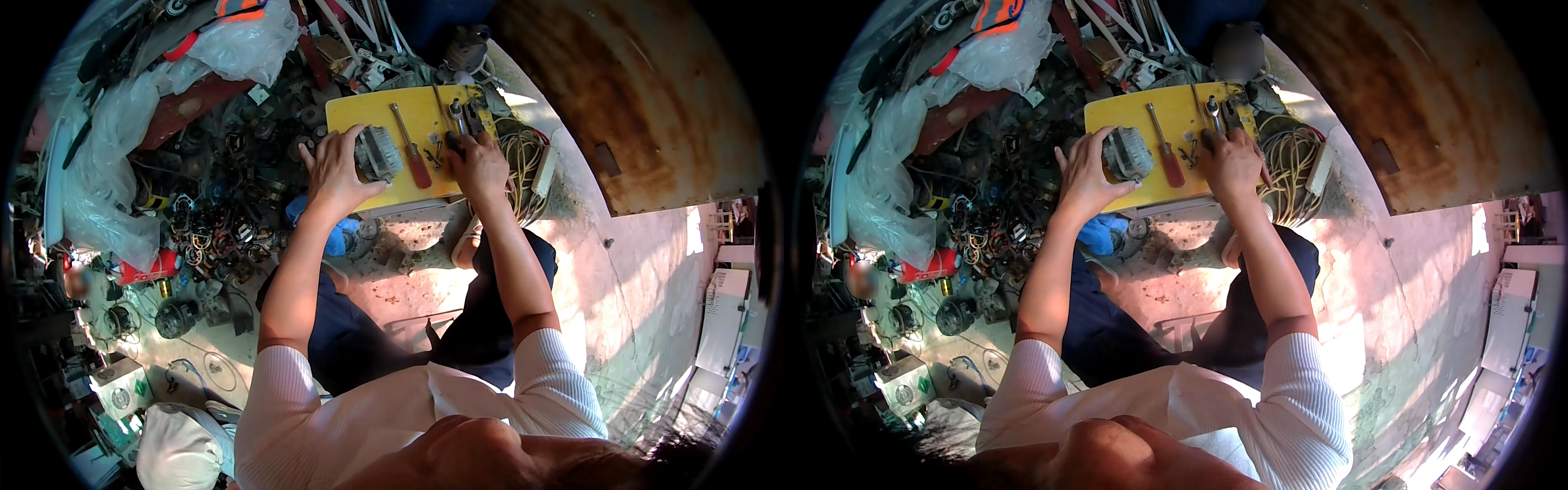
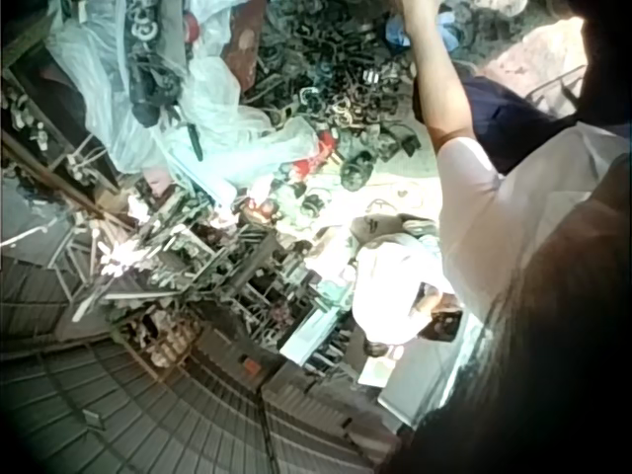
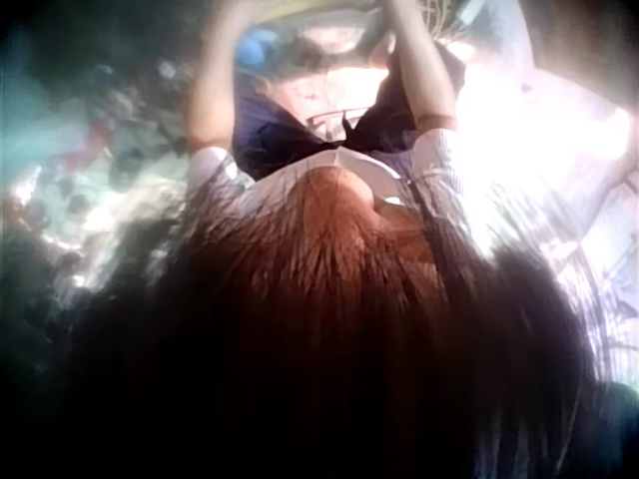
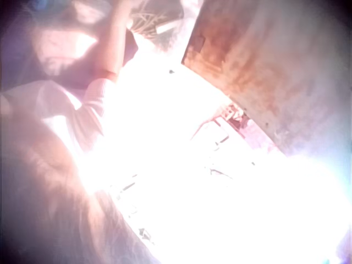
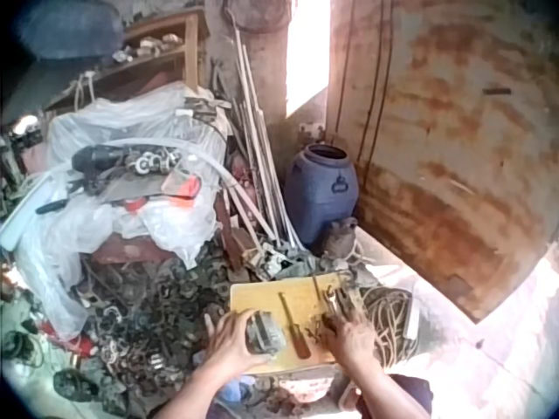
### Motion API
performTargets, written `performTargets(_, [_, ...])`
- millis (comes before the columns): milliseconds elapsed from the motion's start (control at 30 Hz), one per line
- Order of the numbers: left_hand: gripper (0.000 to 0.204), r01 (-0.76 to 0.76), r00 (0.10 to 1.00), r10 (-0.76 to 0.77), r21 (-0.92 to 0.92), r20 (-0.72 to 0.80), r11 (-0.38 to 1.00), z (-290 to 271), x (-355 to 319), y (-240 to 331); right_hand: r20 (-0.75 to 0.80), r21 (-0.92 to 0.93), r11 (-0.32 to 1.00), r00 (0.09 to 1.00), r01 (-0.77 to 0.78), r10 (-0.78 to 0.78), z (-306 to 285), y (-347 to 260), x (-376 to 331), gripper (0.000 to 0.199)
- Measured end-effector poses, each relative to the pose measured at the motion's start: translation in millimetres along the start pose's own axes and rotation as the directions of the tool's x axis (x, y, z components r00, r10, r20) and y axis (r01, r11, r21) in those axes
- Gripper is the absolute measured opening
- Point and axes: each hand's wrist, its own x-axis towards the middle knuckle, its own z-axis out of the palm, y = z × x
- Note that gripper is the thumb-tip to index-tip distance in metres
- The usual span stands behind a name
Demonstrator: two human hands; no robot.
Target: The person uses a screwdriver to loosen and remove screws from a small metal motor assembly held on a yellow board.
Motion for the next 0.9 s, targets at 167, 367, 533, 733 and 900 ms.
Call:
performTargets(167, [0.104, -0.044, 0.998, 0.044, 0.018, -0.04, 0.999, -1, 2, -2, -0.057, 0.065, 0.994, 0.995, 0.09, -0.086, 8, -14, -7, 0.02])
performTargets(367, [0.101, -0.055, 0.998, 0.055, 0.003, -0.028, 0.998, -6, 7, -4, 0.19, 0.209, 0.977, 0.978, 0.049, -0.09, -4, -26, -16, 0.031])
performTargets(533, [0.095, 0.067, 0.994, -0.055, -0.142, 0.092, 0.988, -18, 11, -5, 0.291, 0.165, 0.985, 0.951, 0.058, -0.105, 0, -32, -25, 0.041])
performTargets(733, [0.082, 0.254, 0.952, -0.145, -0.429, 0.271, 0.867, -14, 26, -37, 0.19, 0.225, 0.974, 0.981, -0.013, -0.031, 11, -37, -26, 0.031])
performTargets(900, [0.071, 0.241, 0.946, -0.079, -0.519, 0.314, 0.82, -13, 45, -51, 0.059, 0.282, 0.959, 0.998, 0.01, -0.027, 5, -24, -17, 0.03])
